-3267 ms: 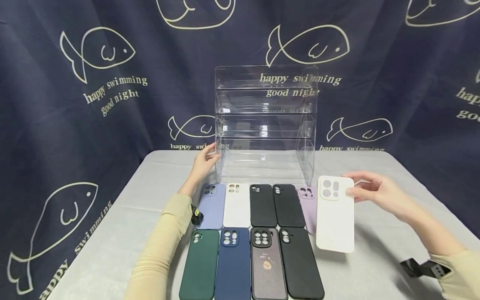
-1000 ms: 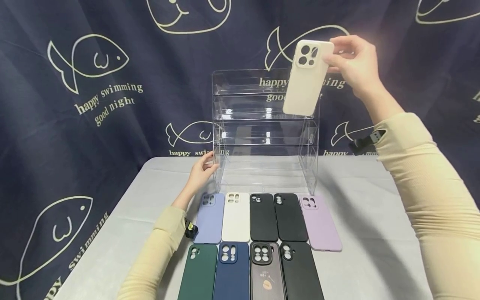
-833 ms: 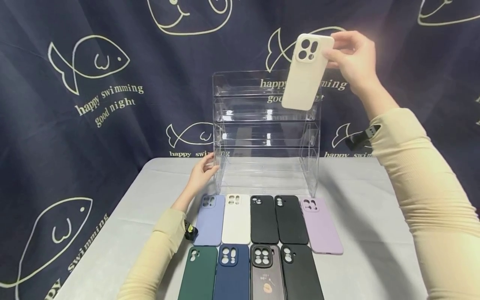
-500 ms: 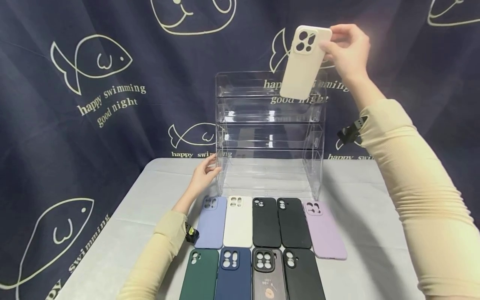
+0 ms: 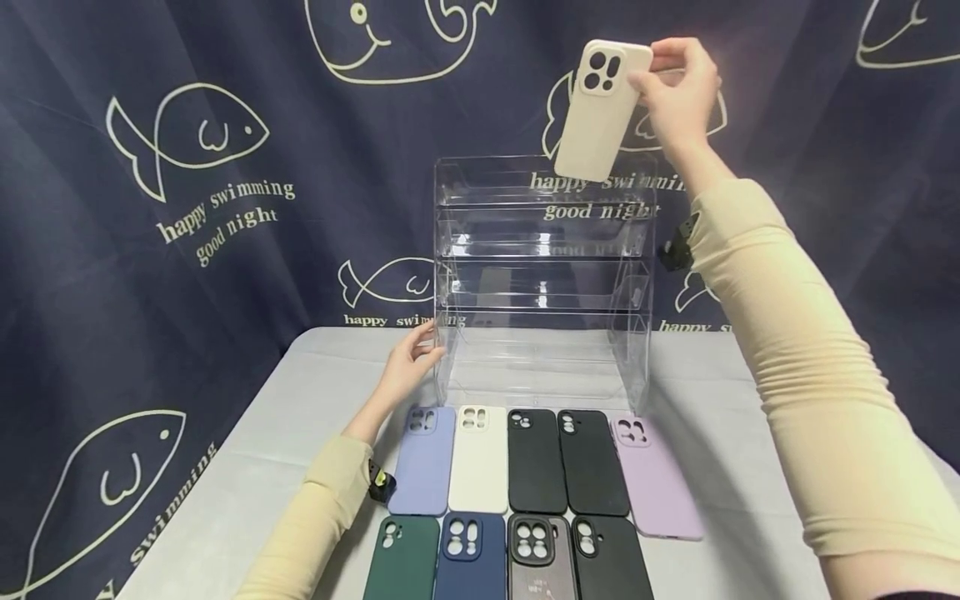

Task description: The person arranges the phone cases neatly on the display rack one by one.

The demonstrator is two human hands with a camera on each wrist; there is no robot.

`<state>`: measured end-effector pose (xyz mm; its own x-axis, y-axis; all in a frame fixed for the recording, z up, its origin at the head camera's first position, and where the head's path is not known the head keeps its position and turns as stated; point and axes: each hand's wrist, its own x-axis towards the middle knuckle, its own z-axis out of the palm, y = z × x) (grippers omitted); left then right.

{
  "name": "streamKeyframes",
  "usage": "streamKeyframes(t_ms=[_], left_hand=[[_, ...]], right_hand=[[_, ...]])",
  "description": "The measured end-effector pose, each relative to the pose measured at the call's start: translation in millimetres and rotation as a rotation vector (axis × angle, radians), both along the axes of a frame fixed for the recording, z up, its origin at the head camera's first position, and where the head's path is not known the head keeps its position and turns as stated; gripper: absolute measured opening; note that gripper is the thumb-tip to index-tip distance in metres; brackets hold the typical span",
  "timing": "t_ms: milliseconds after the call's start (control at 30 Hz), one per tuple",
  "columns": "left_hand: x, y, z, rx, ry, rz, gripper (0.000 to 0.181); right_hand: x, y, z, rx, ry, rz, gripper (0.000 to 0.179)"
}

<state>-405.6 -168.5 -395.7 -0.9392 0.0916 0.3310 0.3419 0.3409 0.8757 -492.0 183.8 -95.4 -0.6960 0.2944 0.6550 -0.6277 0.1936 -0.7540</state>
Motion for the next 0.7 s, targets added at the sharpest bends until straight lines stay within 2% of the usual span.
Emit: streamKeyframes(t_ms=[133, 433, 567, 633, 700], left_hand=[[-0.7, 0.0, -0.7, -0.007, -0.005, 0.003, 0.058], [1.0, -0.8, 0.2, -0.009, -0.001, 0.004, 0.058], [1.2, 0.8, 0.2, -0.023, 0.006, 0.009, 0.058], [0.6, 1.4, -0.4, -0.027, 0.004, 0.01, 0.058], [-0.6, 1.3, -1.2, -0.028, 0.005, 0.012, 0.058]], right_hand=[[-7.9, -2, -1.8, 0.009, 0.014, -0.008, 0.026], [-29.3, -3, -12.0, -0.09, -0.073, 0.012, 0.022], [-37.9, -5, -15.6, -0.137, -0.126, 0.062, 0.023], [-40.9, -8, -17.6, -0.12, -0.147, 0.066, 0.025], [-42.9, -10, -19.8, -0.066, -0.159, 0.026, 0.026]])
